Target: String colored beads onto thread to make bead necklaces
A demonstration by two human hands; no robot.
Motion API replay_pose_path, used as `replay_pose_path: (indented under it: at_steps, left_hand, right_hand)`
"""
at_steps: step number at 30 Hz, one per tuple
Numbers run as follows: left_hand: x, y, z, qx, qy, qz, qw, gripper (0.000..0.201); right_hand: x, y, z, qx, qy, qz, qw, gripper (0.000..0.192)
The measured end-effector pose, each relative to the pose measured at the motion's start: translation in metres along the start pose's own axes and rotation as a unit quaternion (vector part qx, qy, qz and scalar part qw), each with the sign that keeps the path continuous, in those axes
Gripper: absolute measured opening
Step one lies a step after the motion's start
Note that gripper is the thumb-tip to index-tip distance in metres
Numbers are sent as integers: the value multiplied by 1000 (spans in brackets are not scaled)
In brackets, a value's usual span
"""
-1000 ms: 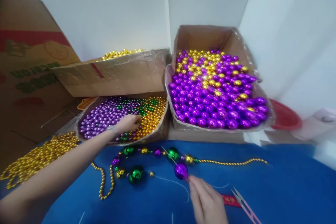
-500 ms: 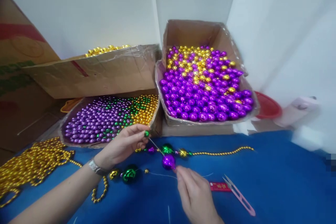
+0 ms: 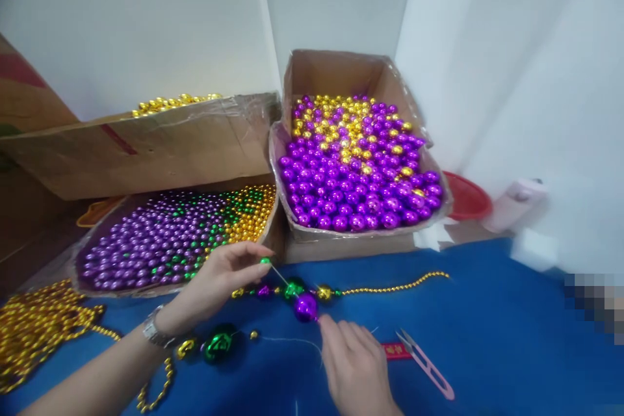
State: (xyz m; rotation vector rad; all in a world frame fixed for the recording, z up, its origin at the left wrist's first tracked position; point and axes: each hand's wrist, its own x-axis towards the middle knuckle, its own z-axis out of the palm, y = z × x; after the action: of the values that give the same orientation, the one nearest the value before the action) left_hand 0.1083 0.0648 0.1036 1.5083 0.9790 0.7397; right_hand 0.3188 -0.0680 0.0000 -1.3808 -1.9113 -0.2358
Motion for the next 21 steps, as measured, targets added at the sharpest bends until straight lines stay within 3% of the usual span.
replay_pose_path:
  at_steps: [10,14,17,21]
  left_hand:
    - [26,15,30,36,0,-20,999,25]
    - [33,17,37,71,-56,-13,996,28]
    - [42,31,44,103,-98,42,989,35]
    - [80,65,59,167,-88,144,971,32]
  right_hand:
    - [-7,24,-3,-61,2,0,998,26]
    - [0,27,-11,-9,9,44,999,26]
    - [5,30,-15,105,1,134,985,28]
    - [3,38,-10,177,48,215,959,31]
